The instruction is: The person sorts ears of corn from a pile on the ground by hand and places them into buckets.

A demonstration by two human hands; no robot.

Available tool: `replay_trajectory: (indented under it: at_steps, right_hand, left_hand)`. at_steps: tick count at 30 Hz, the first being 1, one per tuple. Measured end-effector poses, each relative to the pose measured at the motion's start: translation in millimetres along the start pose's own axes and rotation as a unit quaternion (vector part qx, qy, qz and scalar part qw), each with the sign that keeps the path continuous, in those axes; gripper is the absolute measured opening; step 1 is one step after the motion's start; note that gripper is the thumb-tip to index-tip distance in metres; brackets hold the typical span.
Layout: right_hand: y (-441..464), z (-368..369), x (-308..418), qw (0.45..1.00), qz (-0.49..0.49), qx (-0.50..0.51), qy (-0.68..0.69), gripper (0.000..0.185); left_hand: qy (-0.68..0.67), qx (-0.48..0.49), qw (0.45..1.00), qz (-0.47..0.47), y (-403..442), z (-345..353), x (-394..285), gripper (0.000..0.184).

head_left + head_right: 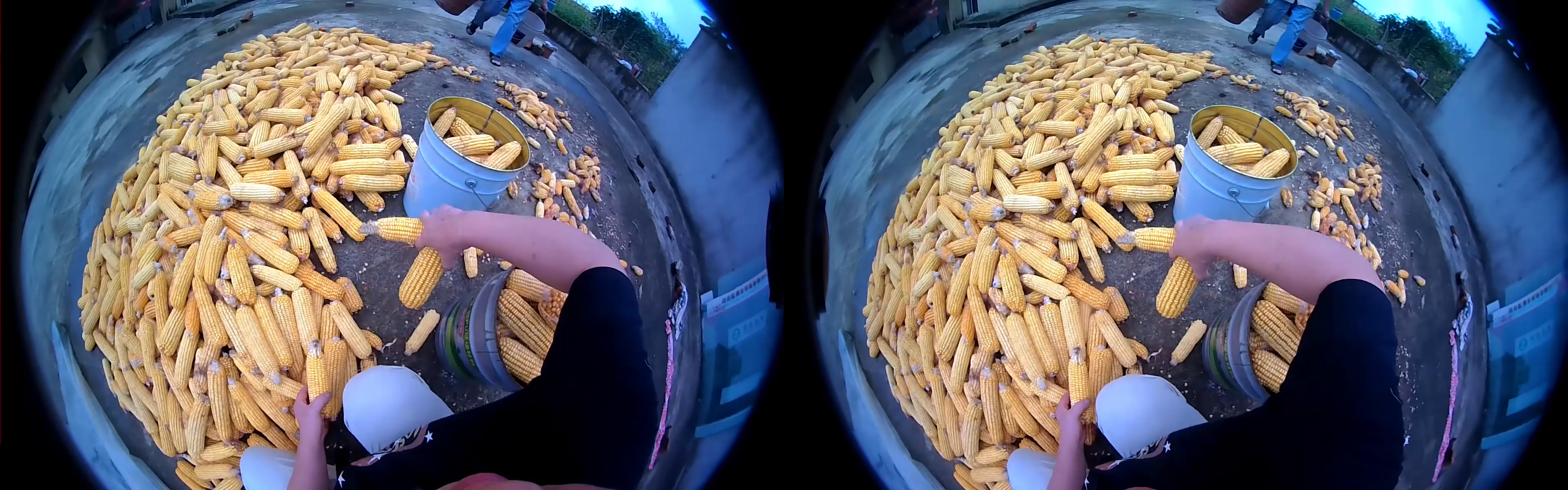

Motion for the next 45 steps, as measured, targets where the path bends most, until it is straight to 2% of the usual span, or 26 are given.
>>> replay_trajectory:
  at_steps: [3, 5, 7, 9, 12, 15, 17, 19, 22, 24, 26, 28, 29, 30, 31, 33, 34, 36, 37, 38, 39, 40, 41, 43, 44, 45]
  right_hand:
    - [-58, -77, -82, 0.984, 0.143, -0.105, -0.005, 0.061]
    - [-79, -108, -134, 0.962, 0.243, -0.126, -0.014, 0.061]
    - [-80, -109, -194, 0.929, 0.328, -0.169, -0.038, 0.064]
    - [-79, -105, -220, 0.903, 0.384, -0.19, -0.035, 0.056]
    - [-59, -80, -223, 0.911, 0.376, -0.143, -0.09, 0.036]
    - [-78, -53, -230, 0.873, 0.446, -0.196, 0.009, 0.039]
    - [-96, -46, -241, 0.847, 0.48, -0.227, 0.019, 0.042]
    - [-113, -52, -242, 0.844, 0.495, -0.205, 0.02, 0.046]
    - [-111, -54, -253, 0.844, 0.505, -0.181, -0.028, 0.039]
    - [-95, -48, -258, 0.876, 0.46, -0.138, -0.048, 0.043]
    - [-56, -39, -257, 0.912, 0.4, -0.088, 0.011, 0.042]
    - [-22, -30, -223, 0.877, 0.398, -0.124, 0.24, 0.037]
    - [8, -5, -231, 0.899, 0.36, -0.233, 0.091, 0.032]
    - [10, -3, -217, 0.865, 0.42, -0.233, 0.141, 0.032]
    - [9, -9, -210, 0.863, 0.427, -0.209, 0.172, 0.04]
    - [-9, -25, -207, 0.818, 0.455, -0.282, 0.212, 0.048]
    - [-15, -32, -196, 0.835, 0.432, -0.304, 0.152, 0.051]
    - [-26, -72, -129, 0.876, 0.339, -0.338, 0.064, 0.056]
    - [-17, -74, -88, 0.901, 0.253, -0.325, 0.135, 0.051]
    - [-7, -68, -41, 0.904, 0.132, -0.3, 0.273, 0.061]
    - [7, -49, 2, 0.857, 0.014, -0.264, 0.441, 0.069]
    - [-6, -53, 48, 0.788, 0.01, -0.118, 0.604, 0.073]
    - [-5, -52, 71, 0.732, -0.009, -0.08, 0.676, 0.067]
    - [-16, -65, 61, 0.638, 0.087, -0.146, 0.751, 0.059]
    - [-22, -76, 46, 0.664, 0.063, -0.244, 0.704, 0.052]
    - [-31, -89, 22, 0.681, 0.038, -0.342, 0.646, 0.046]
  left_hand:
    - [0.011, -0.007, 1.0, 0.002, 1, -1, 4, 0.044]
    - [0.003, -0.005, 1.0, -0.002, -1, 4, 4, 0.042]
    - [0.011, -0.009, 1.0, 0.005, -7, 10, 1, 0.043]
    - [0.048, -0.006, 0.998, 0.033, -7, 15, 3, 0.046]
    - [0.046, -0.006, 0.998, 0.052, -14, 20, -8, 0.051]
    - [0.053, -0.02, 0.997, 0.061, -13, 15, -14, 0.05]
    - [0.064, -0.027, 0.996, 0.058, -13, 13, -21, 0.05]
    - [0.074, -0.047, 0.995, 0.054, -12, 8, -26, 0.05]
    - [0.076, -0.054, 0.995, 0.046, -1, 4, -17, 0.047]
    - [0.078, -0.059, 0.995, 0.037, -3, 9, -21, 0.046]
    - [0.048, -0.044, 0.997, 0.034, -11, 28, -30, 0.045]
    - [0.048, -0.03, 0.997, 0.043, -8, 38, -30, 0.045]
    - [0.047, -0.019, 0.997, 0.051, -6, 41, -29, 0.044]
    - [0.049, -0.02, 0.997, 0.054, -5, 43, -28, 0.047]
    - [0.048, -0.018, 0.997, 0.058, -6, 47, -32, 0.047]
    - [0.053, -0.013, 0.996, 0.07, -10, 55, -47, 0.05]
    - [0.052, -0.005, 0.996, 0.071, -10, 61, -56, 0.055]
    - [0.065, -0.009, 0.991, 0.12, -7, 82, -83, 0.054]
    - [0.082, -0.015, 0.983, 0.161, -8, 94, -99, 0.053]
    - [0.103, 0.021, 0.973, 0.207, -11, 116, -117, 0.053]
    - [0.124, 0.057, 0.958, 0.251, -18, 141, -136, 0.053]
    - [0.174, 0.084, 0.921, 0.339, -38, 170, -162, 0.052]
    - [0.22, 0.107, 0.872, 0.425, -57, 197, -182, 0.051]
    - [0.161, 0.196, 0.904, 0.343, -37, 228, -172, 0.063]
    - [0.16, 0.191, 0.906, 0.342, -43, 233, -180, 0.063]
    - [0.153, 0.191, 0.886, 0.394, -56, 238, -197, 0.065]
Point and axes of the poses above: each hand's wrist, its own y-axis towards the middle knuckle, its own z-axis out of the palm, x = y × z, the point moved 6 cm from there along y, towards the middle knuckle, and after that the axes turned 13 degrees about -x, right-handed, at the moved point
